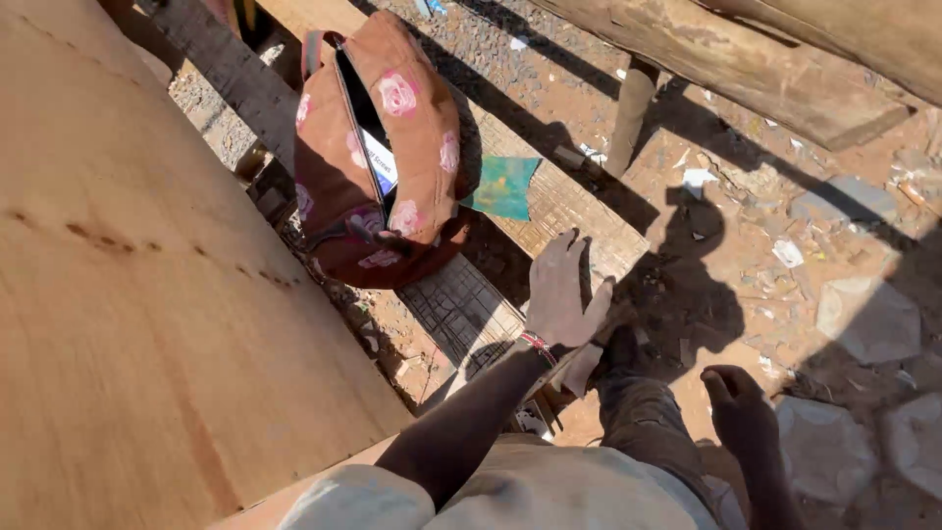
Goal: Using an angle grinder to sand the joints of a wooden frame and then moving a large wooden panel in a workshop.
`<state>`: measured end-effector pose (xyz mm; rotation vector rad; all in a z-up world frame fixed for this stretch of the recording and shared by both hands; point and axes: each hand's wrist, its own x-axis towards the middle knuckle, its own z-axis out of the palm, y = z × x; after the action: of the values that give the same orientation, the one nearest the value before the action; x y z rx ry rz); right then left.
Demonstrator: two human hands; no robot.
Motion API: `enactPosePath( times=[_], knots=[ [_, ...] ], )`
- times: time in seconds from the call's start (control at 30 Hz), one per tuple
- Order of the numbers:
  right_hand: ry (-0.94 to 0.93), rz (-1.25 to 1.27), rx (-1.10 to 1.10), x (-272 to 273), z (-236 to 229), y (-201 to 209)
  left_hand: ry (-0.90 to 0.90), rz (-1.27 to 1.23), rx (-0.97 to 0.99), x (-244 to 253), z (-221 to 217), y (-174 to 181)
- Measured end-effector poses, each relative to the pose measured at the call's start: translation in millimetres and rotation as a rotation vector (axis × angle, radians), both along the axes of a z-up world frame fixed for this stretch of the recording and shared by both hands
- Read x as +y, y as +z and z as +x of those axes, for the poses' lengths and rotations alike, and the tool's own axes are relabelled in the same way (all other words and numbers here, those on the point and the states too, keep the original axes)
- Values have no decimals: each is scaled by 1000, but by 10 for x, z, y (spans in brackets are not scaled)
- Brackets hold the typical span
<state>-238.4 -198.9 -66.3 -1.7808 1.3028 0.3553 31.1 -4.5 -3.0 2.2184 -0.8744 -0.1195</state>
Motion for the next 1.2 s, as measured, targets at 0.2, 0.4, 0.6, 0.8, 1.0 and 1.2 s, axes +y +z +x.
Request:
enactPosePath(
  times=[0.2,0.4,0.6,0.8,1.0,1.2],
  knots=[
    [294,-124,-182,-1090,1261,-363,78,412,-84,210,113,-656],
    [272,-112,-478,-726,2051,154,100,416,-149,201,109,-874],
    [458,166,-828,309,1631,-260,19,468,-5,160,177,-677],
    [81,-82,-520,1079,85,-534,42,547,-11,228,192,-628],
    [-691,-158,-378,2606,-1942,-341,-26,574,-18,222,205,-342],
    [-1006,92,-17,3986,-3209,-525,33,727,-328,187,516,-987]
  ],
)
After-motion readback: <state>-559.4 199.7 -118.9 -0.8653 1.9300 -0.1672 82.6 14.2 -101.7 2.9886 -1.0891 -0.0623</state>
